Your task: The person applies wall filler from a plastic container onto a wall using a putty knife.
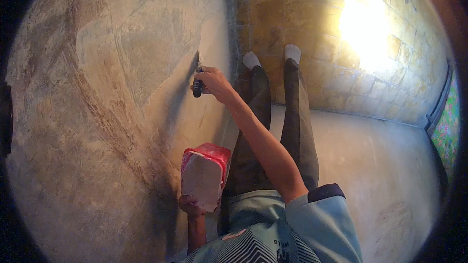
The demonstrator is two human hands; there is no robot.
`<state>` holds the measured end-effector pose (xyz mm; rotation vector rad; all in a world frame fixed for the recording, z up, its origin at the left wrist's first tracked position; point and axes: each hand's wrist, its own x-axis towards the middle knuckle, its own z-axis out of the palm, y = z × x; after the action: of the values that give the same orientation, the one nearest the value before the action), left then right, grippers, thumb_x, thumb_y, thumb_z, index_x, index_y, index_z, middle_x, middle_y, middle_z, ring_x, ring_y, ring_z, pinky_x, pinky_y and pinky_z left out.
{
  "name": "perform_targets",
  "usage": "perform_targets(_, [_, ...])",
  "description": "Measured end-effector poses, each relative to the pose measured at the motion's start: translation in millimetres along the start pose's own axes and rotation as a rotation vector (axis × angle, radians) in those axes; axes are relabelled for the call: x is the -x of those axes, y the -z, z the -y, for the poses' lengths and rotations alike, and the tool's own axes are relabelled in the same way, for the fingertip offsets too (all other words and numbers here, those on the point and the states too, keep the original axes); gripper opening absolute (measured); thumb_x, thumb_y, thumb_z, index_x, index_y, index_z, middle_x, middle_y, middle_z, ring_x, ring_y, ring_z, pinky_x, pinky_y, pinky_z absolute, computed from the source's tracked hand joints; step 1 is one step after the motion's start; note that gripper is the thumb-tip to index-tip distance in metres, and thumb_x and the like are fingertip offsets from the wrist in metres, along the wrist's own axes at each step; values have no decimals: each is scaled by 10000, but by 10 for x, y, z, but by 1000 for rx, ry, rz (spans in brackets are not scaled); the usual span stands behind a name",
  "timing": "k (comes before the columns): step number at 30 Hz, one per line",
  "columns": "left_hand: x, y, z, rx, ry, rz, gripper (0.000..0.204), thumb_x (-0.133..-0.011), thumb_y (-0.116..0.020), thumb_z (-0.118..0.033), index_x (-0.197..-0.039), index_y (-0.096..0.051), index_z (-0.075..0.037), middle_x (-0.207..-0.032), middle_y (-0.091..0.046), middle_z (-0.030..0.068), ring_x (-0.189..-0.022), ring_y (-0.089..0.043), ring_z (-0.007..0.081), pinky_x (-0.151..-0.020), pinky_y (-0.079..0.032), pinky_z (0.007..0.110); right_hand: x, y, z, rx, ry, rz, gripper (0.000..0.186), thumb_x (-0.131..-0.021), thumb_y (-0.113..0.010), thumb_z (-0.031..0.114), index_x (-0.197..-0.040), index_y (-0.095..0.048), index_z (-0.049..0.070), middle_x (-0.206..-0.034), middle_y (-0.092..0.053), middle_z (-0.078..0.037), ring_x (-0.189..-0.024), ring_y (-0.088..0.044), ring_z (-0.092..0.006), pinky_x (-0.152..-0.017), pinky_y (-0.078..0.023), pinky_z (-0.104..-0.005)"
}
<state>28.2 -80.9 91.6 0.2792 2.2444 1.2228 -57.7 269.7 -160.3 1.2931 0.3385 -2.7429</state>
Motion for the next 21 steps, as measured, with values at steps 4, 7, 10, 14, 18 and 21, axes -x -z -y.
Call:
perform_targets(4, [-45, -199, -166, 106, 158, -207, 485, -507, -912, -245, -770, -521, -131, -781, -585, 19, -684, -547, 124, -597, -445, 276, 208, -202, -121, 57, 11, 24, 220, -881, -584, 144, -992, -579, -46, -857, -631, -106, -808, -690, -198, -706, -585, -336])
perform_targets(7, [-90, -178, -283, 129, 127, -174, 418, -493, -842, -179, -760, -529, -104, -820, -594, 46, -725, -558, 149, -646, -452, 297, 590, -376, -29, 22, -18, 38, 266, -891, -591, 136, -1076, -562, -52, -896, -624, -112, -818, -691, -204, -728, -584, -343])
perform_targets(10, [-143, -163, -337, 173, 74, -114, 335, -472, -736, -79, -744, -541, -64, -878, -607, 86, -788, -574, 187, -720, -463, 327, 642, -271, -54, -114, -31, -10, 223, -918, -583, 132, -1050, -561, -46, -901, -618, -111, -831, -693, -207, -749, -582, -346])
perform_targets(14, [-213, -215, -325, 248, 5, -18, 289, -443, -595, 54, -723, -557, -10, -956, -625, 139, -872, -596, 238, -819, -477, 368, 145, 152, -121, 4, 4, -35, 215, -949, -542, 132, -1076, -546, -42, -942, -611, -92, -857, -692, -202, -780, -583, -316])
perform_targets(18, [-176, -221, -233, 258, -18, 14, 314, -428, -529, 122, -722, -572, 21, -1013, -633, 176, -931, -612, 274, -872, -484, 390, -63, 142, -215, -8, -57, -3, 202, -940, -555, 142, -1032, -555, -37, -916, -608, -84, -855, -689, -195, -789, -581, -321])
perform_targets(21, [-107, -86, -200, 224, -18, -14, 327, -420, -547, 114, -734, -584, 30, -1036, -634, 191, -955, -620, 290, -877, -483, 392, 114, -131, -317, 96, 6, 32, 175, -929, -564, 145, -980, -562, -23, -908, -612, -81, -850, -687, -186, -788, -577, -324])
